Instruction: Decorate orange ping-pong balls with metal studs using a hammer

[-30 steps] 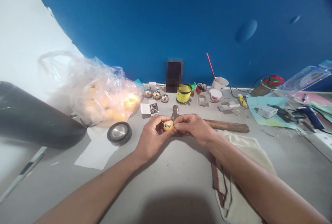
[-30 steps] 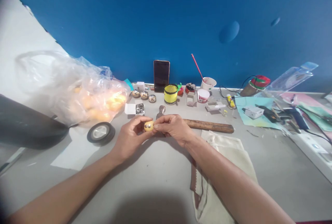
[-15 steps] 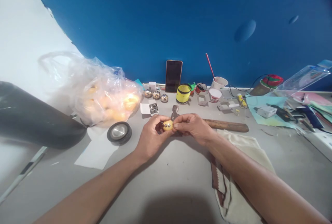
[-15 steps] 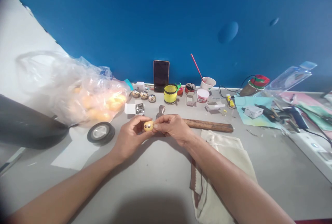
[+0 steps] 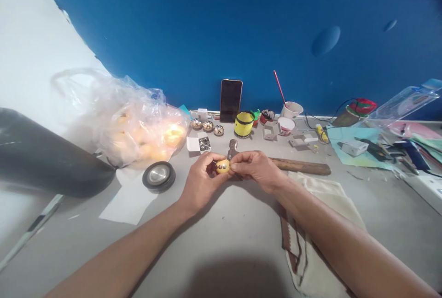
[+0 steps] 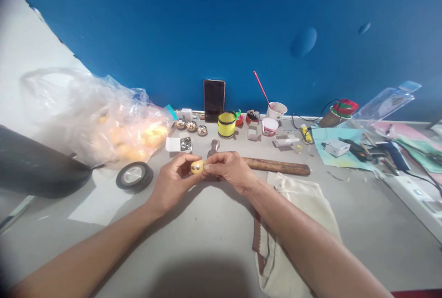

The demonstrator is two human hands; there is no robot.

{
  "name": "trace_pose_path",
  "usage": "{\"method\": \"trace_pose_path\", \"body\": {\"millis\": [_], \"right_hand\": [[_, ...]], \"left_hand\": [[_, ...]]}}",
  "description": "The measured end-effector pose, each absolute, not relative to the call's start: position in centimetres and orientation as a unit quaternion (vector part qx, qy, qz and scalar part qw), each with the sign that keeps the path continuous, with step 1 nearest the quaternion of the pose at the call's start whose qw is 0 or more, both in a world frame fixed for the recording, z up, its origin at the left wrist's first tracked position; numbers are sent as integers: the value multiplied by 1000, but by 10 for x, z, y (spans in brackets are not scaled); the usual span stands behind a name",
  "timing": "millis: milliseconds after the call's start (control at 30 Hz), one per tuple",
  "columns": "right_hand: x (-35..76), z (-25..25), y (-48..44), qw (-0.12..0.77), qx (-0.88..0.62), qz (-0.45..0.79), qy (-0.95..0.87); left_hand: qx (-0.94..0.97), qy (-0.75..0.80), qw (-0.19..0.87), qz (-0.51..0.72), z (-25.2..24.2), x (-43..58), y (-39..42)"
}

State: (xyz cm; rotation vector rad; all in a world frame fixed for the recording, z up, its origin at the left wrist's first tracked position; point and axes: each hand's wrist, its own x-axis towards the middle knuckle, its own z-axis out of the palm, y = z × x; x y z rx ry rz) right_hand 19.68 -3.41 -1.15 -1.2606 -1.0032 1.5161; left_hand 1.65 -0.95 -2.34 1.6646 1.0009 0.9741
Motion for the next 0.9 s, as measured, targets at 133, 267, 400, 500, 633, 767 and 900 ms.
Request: {"method": "trace_pose_path", "body": {"millis": [133, 267, 400, 500, 633, 767, 900], "right_hand": [[193, -7, -36, 452, -522, 596, -410], [191, -4, -37, 438, -542, 576, -427], [191, -6, -38, 441, -534, 570, -442], [192, -7, -39, 447, -523, 580, -436], [195, -5, -38, 420, -540, 570, -456], [202, -6, -35, 447, -499, 579, -465], [202, -10, -35, 429, -516, 553, -494]], "left_hand": [[702, 411, 423, 399, -24, 16, -9], [729, 403, 379, 403, -26, 15, -10], [720, 406, 398, 397, -23, 16, -12], [697, 405, 439, 396, -22, 16, -12], [659, 406, 495, 395, -23, 16, -13], [616, 382, 580, 373, -19, 17, -13], [605, 379, 594, 371, -18, 17, -13]]}}
